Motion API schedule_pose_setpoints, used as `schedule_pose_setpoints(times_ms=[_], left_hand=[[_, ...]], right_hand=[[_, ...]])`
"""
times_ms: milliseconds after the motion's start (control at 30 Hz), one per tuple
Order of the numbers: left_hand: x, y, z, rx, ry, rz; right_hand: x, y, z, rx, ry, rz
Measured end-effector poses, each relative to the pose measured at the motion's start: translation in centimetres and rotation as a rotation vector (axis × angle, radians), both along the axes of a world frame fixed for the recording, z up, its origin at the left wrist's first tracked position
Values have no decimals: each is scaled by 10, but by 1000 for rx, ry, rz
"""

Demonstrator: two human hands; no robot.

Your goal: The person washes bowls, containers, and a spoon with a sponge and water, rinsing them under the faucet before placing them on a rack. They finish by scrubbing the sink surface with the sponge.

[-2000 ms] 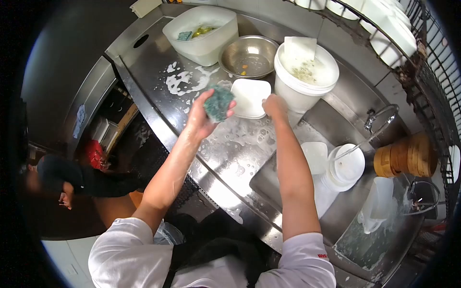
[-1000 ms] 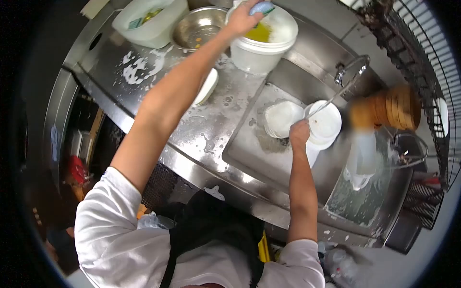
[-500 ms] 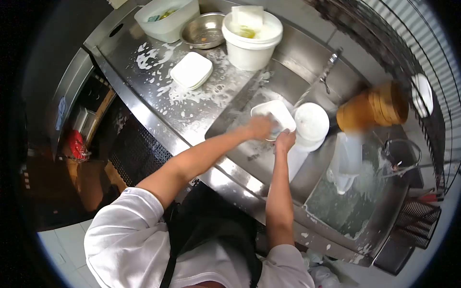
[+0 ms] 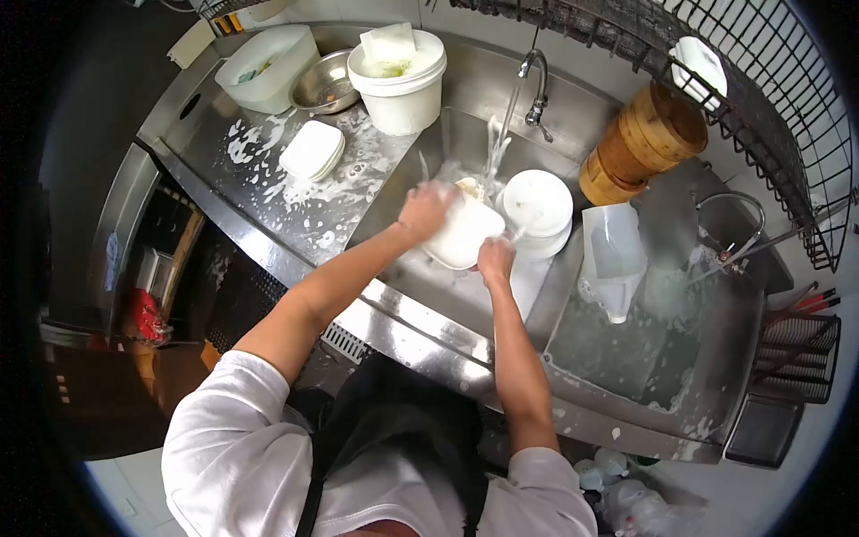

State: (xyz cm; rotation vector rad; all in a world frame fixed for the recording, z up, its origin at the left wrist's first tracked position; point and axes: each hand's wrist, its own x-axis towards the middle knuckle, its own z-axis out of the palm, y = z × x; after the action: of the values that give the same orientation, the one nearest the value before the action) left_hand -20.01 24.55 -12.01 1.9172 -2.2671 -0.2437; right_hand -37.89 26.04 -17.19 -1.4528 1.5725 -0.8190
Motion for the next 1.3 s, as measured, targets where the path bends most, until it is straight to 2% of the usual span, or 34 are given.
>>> schedule_pose_setpoints(times_ms=[33, 100, 133, 167, 233, 267, 367, 433, 467, 500, 533, 567, 633, 733, 833, 867, 900, 933, 967, 1033, 1067, 1133, 1167, 1233, 1300], left_hand=[[3, -4, 11, 211, 245, 296], [-1, -6, -17, 329, 678, 550], [-7, -6, -47, 381, 898, 676], [-31, -1, -117, 236, 1351, 799], [-28, -9, -142, 193, 1482, 834], [-3, -5, -131, 210, 1548, 840], [85, 28, -3, 370, 2296, 752], [130, 29, -36, 311, 2598, 338], [137, 32, -18, 174, 2565, 376], [139, 45, 17, 38, 2522, 424], [144, 63, 42, -87, 2471, 492], [162, 73, 54, -49, 2555, 562], [200, 83, 56, -19, 2572, 598], [243, 94, 67, 84, 2660, 789], [275, 110, 77, 301, 2517, 591], [279, 113, 80, 280, 2531, 529], [280, 114, 84, 263, 2509, 650], [280, 112, 87, 267, 2538, 652], [285, 107, 76, 321, 2508, 586], [278, 102, 77, 331, 2376, 629], [276, 96, 79, 380, 2307, 609], [271, 78, 95, 381, 2118, 544], [269, 60, 108, 340, 1998, 501], [266, 17, 135, 189, 1759, 410], [261, -37, 151, -24, 1402, 262]], right_hand=[[-3, -2, 0, -93, 44, -52], [21, 2, 32, -297, 103, -356], [41, 1, 36, -253, -64, -532], [52, -1, 35, -233, -59, -558], [75, -8, 22, -196, -48, -593], [75, -14, -1, -218, 81, -502], [92, 4, 66, 314, -267, 42], [142, 15, 51, 90, -289, 167], [167, 21, 43, -23, -302, 226], [198, 16, 73, 182, -312, 179], [224, -4, 43, -187, -70, 160], [252, -24, 13, -555, 170, 135], [302, -48, 61, -385, 97, 102], [354, -65, 100, -204, 241, 178], [379, -90, 89, -137, 270, 245], [381, -90, 87, -166, 209, 238], [382, -88, 82, -184, 155, 211], [389, -99, 53, -344, 150, 169], [385, -105, 21, -507, 159, 129], [349, -72, 84, 76, -323, 84], [328, -70, 69, 60, -347, 46], [263, -70, 4, -30, -366, -186], [220, -64, -12, 83, -451, -299], [109, -73, -156, -159, -67, -641], [92, -47, -72, 249, -200, -820]])
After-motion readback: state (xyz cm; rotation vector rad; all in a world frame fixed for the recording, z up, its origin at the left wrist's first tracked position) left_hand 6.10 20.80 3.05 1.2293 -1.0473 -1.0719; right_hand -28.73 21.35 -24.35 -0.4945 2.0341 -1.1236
